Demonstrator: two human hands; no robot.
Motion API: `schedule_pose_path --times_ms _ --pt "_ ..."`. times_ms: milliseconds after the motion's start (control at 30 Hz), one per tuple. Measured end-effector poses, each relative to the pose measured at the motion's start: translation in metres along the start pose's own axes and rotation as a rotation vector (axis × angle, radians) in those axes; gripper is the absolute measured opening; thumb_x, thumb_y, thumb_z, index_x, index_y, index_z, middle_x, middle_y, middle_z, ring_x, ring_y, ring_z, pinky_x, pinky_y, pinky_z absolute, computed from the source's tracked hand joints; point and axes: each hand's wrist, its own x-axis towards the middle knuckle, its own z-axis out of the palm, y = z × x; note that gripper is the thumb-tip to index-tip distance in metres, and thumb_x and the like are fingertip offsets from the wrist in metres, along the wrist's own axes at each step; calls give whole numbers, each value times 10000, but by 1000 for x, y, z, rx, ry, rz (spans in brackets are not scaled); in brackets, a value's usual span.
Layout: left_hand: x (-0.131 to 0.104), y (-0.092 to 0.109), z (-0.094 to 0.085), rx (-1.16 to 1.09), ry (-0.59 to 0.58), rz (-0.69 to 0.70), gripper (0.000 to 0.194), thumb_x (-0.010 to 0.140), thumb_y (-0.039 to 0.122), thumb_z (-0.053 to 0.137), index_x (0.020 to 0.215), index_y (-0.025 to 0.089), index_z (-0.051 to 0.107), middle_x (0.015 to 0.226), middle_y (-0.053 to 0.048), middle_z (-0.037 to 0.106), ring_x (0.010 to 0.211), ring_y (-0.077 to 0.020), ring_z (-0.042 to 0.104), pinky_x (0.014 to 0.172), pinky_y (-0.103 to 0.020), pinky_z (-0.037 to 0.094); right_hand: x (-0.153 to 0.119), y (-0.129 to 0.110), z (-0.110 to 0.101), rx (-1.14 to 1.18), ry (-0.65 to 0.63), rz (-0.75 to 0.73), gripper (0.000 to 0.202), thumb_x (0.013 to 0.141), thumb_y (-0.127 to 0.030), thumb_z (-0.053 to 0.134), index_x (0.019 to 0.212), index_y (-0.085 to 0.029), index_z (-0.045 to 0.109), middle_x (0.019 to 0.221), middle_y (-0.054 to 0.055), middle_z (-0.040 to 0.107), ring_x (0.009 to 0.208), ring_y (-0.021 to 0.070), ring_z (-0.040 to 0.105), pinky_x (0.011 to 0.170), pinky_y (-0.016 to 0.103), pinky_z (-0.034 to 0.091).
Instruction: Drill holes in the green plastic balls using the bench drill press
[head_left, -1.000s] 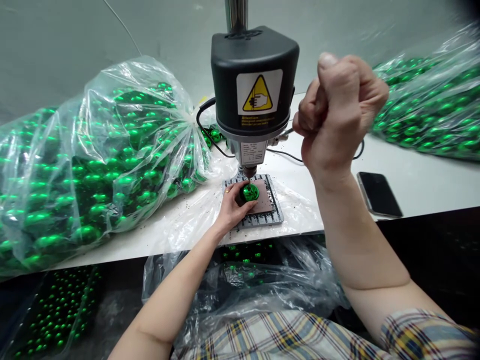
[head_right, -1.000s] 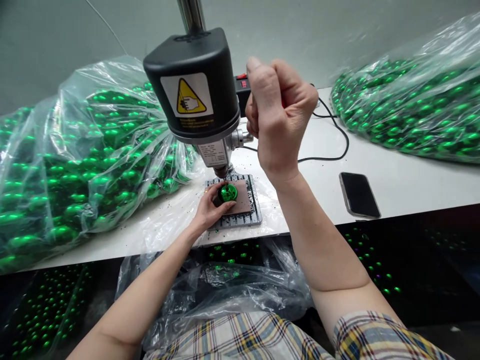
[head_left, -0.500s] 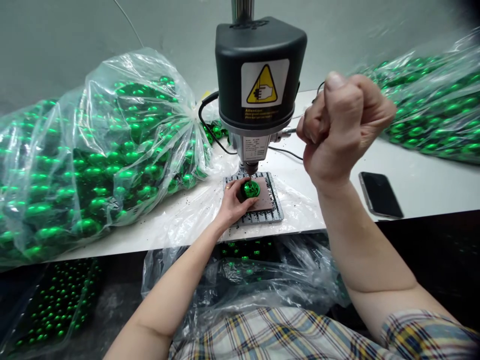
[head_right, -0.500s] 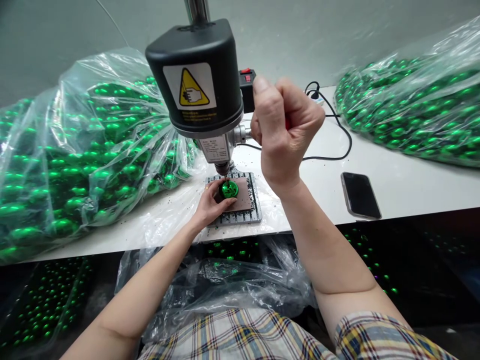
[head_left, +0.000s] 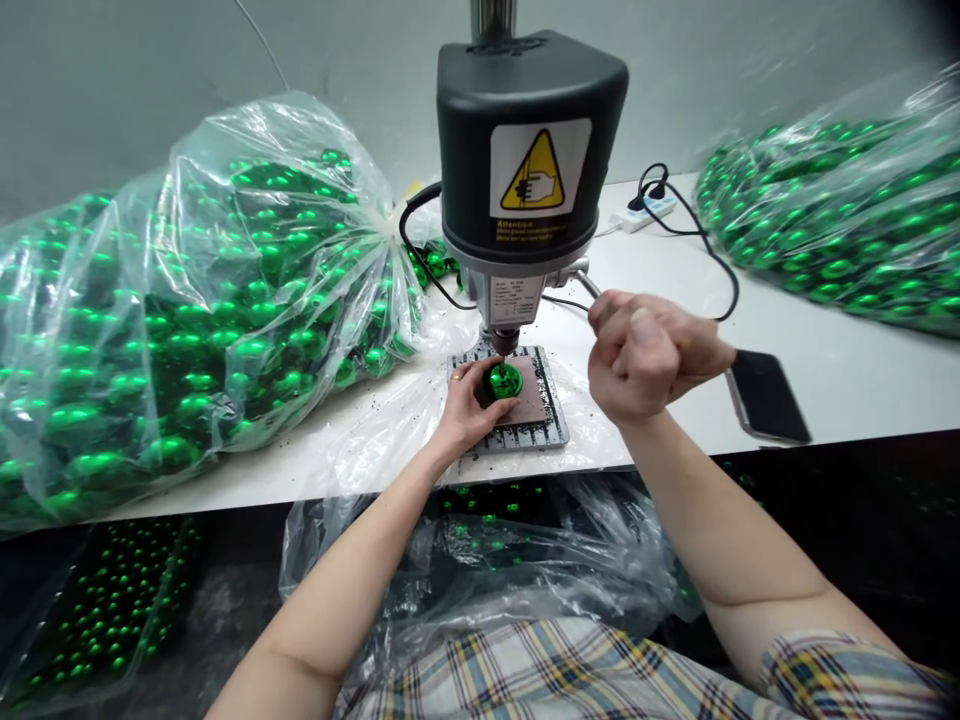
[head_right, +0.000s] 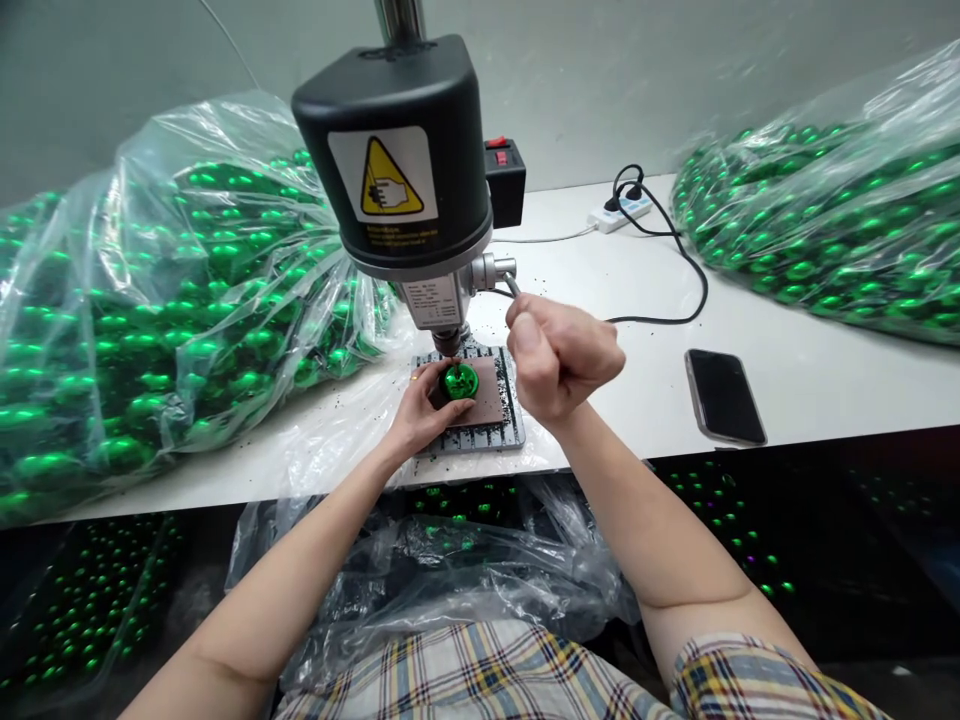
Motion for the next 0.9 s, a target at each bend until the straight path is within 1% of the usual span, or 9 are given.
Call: schedule_pose_path --times_ms 167,367,567,633,667,733,800,867,900 --pt "-1 3 -1 -6 4 -16 630 723 295 847 1313 226 638 1282 -128 571 1266 -314 524 1145 -503 401 13 -5 13 61 100 -12 491 807 -164 565 465 -187 214 388 -73 213 329 60 225 397 272 232" --pt "0 4 -1 -28 -9 -14 622 738 314 835 1313 199 625 1291 -137 595 1251 -312 547 1122 -492 421 81 -14 49 14 99 337 405 855 -116 571 508 -241 404 427 -85 306 344 71 284 318 277 205" --pt "-16 28 -19 56 56 23 552 751 307 818 1266 230 634 1238 -114 655 1187 -309 587 1032 -463 469 104 -7 56 38 105 619 501 897 -70 505 463 -228 311 401 -84 229 339 53 181 307 241 110" --pt "-38 46 -40 159 -74 69 486 787 341 790 1244 254 649 1205 -107 661 1141 -302 605 981 -442 486 103 -5 54 41 83 610 483 879 -71 508 462 -227 319 405 -82 232 338 51 192 306 235 111" --pt "-51 56 -53 217 -245 84 456 794 367 784 1222 262 665 1183 -103 667 1104 -296 621 939 -419 500 102 -3 53 49 77 598 472 864 -72 516 461 -227 326 405 -80 234 337 52 200 305 235 110" --pt "-77 73 -79 352 -736 90 522 745 472 817 1208 268 690 1090 -90 700 973 -285 663 822 -369 518 100 -2 51 72 62 575 444 843 -99 546 465 -225 350 403 -77 251 337 55 217 304 240 110" --pt "-90 84 -101 433 -1020 64 624 721 552 816 1255 260 679 1031 -87 734 878 -270 690 757 -335 514 98 -3 50 86 50 559 409 827 -139 572 476 -223 379 405 -75 270 345 58 227 307 243 114" --pt "-80 86 -116 429 -1034 27 517 785 542 768 1210 256 702 975 -69 754 807 -236 697 725 -310 512 97 -4 50 96 36 540 374 808 -164 583 488 -223 398 413 -73 286 355 61 234 313 248 114" --pt "-65 85 -122 392 -917 18 406 816 509 751 1127 249 731 929 -55 755 765 -215 691 709 -299 514 96 -5 50 96 35 530 364 790 -163 585 485 -224 396 412 -73 288 354 61 232 314 252 106"
